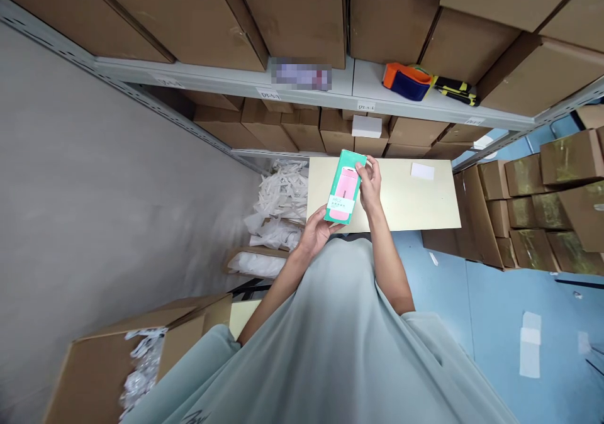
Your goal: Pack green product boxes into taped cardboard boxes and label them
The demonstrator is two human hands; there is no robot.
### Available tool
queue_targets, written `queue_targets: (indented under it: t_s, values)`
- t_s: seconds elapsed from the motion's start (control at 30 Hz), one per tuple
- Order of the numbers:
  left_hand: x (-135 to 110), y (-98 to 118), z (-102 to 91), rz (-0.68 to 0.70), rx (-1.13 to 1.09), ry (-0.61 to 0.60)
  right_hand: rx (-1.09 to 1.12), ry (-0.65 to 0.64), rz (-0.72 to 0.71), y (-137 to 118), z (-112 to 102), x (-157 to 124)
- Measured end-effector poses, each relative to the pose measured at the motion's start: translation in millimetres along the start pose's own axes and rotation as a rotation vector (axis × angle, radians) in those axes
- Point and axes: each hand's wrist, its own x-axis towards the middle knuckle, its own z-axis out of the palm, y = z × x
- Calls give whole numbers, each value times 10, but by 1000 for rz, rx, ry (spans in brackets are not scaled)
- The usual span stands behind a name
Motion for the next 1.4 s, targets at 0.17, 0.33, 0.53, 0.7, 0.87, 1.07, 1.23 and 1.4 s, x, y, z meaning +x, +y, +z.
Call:
queue_targets:
  t_s: [0.17,0.33,0.53,0.7,0.87,1.07,1.23,1.4]
  values:
    - [-19,-24,18,100,95,42,9,-58,-30,-125,1,-14]
    - [16,-103,65,347,282,185,-77,-35,-78,-332,18,-48]
    - [-20,-100,148,510,451,307,-127,31,-90,-384,143,-87]
    - [-10,-33,84,393,219,313,-114,51,-102,-318,111,-60]
    - [64,-14,-35,98,-93,319,-99,56,-98,-303,124,-122]
    - [192,31,-106,-103,-248,323,-334,-59,-307,-483,164,-442]
    - [381,179,-204,-68,-238,261,-644,-335,-613,-496,57,-904]
    - [580,286,-250,-97,-231,213,-791,-522,-807,-260,-13,-1337]
